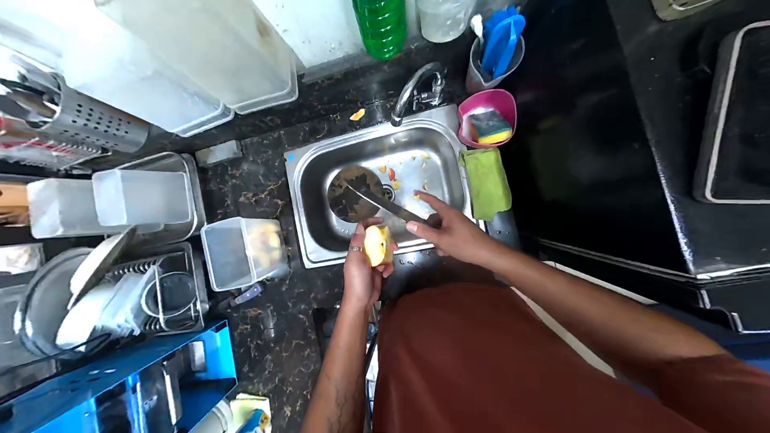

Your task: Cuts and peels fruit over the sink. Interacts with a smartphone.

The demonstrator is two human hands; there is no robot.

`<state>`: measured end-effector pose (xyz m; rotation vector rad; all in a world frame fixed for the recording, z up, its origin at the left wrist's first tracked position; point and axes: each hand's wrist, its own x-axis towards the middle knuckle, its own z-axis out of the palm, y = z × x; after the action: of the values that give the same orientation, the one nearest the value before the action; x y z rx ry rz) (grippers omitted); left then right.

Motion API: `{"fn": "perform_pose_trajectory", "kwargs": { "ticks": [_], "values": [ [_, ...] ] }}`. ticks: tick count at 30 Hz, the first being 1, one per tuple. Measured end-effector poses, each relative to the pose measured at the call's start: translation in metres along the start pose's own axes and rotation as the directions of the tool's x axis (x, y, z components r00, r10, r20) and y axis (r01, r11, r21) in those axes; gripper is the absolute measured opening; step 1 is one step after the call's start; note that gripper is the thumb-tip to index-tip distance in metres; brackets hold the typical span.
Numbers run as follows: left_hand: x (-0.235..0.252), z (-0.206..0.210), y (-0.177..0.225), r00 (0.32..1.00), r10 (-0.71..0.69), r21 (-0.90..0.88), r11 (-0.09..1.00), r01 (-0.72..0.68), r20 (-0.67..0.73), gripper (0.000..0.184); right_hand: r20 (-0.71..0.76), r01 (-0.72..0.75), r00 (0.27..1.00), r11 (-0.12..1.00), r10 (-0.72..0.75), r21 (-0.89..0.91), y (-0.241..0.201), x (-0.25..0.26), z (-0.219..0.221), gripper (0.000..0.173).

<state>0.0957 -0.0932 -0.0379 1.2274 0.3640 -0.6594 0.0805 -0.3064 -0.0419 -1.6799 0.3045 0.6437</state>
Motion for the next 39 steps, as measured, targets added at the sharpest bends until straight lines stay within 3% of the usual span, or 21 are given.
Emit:
{"fn": "perform_pose_trajectory", "kwargs": {
  "ticks": [2, 4, 6, 10, 16, 19, 22, 24, 28, 31, 33, 35, 37, 38, 39],
  "values": [
    [0.007, 0.01, -0.001, 0.999, 0.0, -0.091, 0.996, -0.005, -0.05, 0.076, 0.026, -0.03, 0.999, 0.999, 0.029, 0.032, -0.004, -0.004, -0.001, 0.08],
    [0.016, 0.025, -0.005, 0.976, 0.026, -0.135, 0.989, -0.056, -0.218, 0.073, 0.068, 0.001, 0.998, 0.995, -0.008, 0.104, -0.008, -0.014, 0.008, 0.069],
    [0.025, 0.033, -0.01, 0.947, 0.108, -0.134, 0.979, -0.154, -0.302, 0.06, 0.09, 0.06, 0.993, 0.986, -0.074, 0.153, -0.013, -0.021, 0.019, 0.058],
    [0.037, 0.044, -0.013, 0.928, 0.201, -0.139, 0.957, -0.255, -0.315, 0.061, 0.058, 0.128, 0.989, 0.982, -0.137, 0.139, -0.014, -0.021, 0.025, 0.056],
    [0.045, 0.055, -0.016, 0.903, 0.205, -0.105, 0.959, -0.262, -0.378, 0.046, 0.075, 0.075, 0.993, 0.97, -0.095, 0.233, -0.011, -0.015, 0.018, 0.055],
    [0.045, 0.053, -0.019, 0.906, 0.225, -0.092, 0.957, -0.274, -0.36, 0.045, -0.022, 0.118, 0.993, 0.983, -0.116, 0.144, -0.007, -0.014, 0.024, 0.052],
    [0.04, 0.051, -0.014, 0.938, 0.181, -0.076, 0.974, -0.212, -0.296, 0.041, -0.168, 0.212, 0.962, 0.977, -0.214, -0.027, 0.001, -0.014, 0.036, 0.048],
    [0.039, 0.045, -0.008, 0.961, 0.109, -0.088, 0.987, -0.135, -0.255, 0.044, -0.187, 0.24, 0.95, 0.968, -0.251, -0.078, 0.003, -0.014, 0.038, 0.049],
    [0.036, 0.03, -0.006, 0.975, 0.025, -0.097, 0.994, -0.048, -0.22, 0.041, -0.121, 0.194, 0.974, 0.981, -0.192, 0.004, 0.0, -0.019, 0.04, 0.048],
    [0.033, 0.022, -0.006, 0.973, -0.046, -0.021, 0.999, 0.042, -0.227, 0.056, -0.095, 0.123, 0.989, 0.989, -0.114, 0.087, -0.001, -0.019, 0.039, 0.045],
    [0.03, 0.011, -0.006, 0.981, -0.114, 0.006, 0.993, 0.116, -0.16, 0.062, -0.115, 0.048, 0.993, 0.985, -0.029, 0.168, -0.002, -0.014, 0.031, 0.044],
    [0.025, -0.003, -0.005, 0.974, -0.21, -0.111, 0.973, 0.2, -0.084, 0.062, -0.106, -0.043, 0.993, 0.99, 0.057, 0.132, -0.002, -0.006, 0.017, 0.056],
    [0.021, -0.016, -0.007, 0.967, -0.25, -0.254, 0.939, 0.231, -0.046, 0.055, -0.108, -0.109, 0.988, 0.994, 0.109, -0.001, 0.003, 0.001, 0.006, 0.079],
    [0.02, -0.022, -0.007, 0.969, -0.245, -0.306, 0.925, 0.226, -0.025, 0.054, -0.136, -0.123, 0.984, 0.99, 0.113, -0.068, 0.007, 0.004, 0.003, 0.081],
    [0.019, -0.028, -0.008, 0.973, -0.228, -0.326, 0.921, 0.212, -0.013, 0.054, -0.162, -0.124, 0.981, 0.984, 0.103, -0.125, 0.011, 0.004, 0.002, 0.071]
  ]
}}
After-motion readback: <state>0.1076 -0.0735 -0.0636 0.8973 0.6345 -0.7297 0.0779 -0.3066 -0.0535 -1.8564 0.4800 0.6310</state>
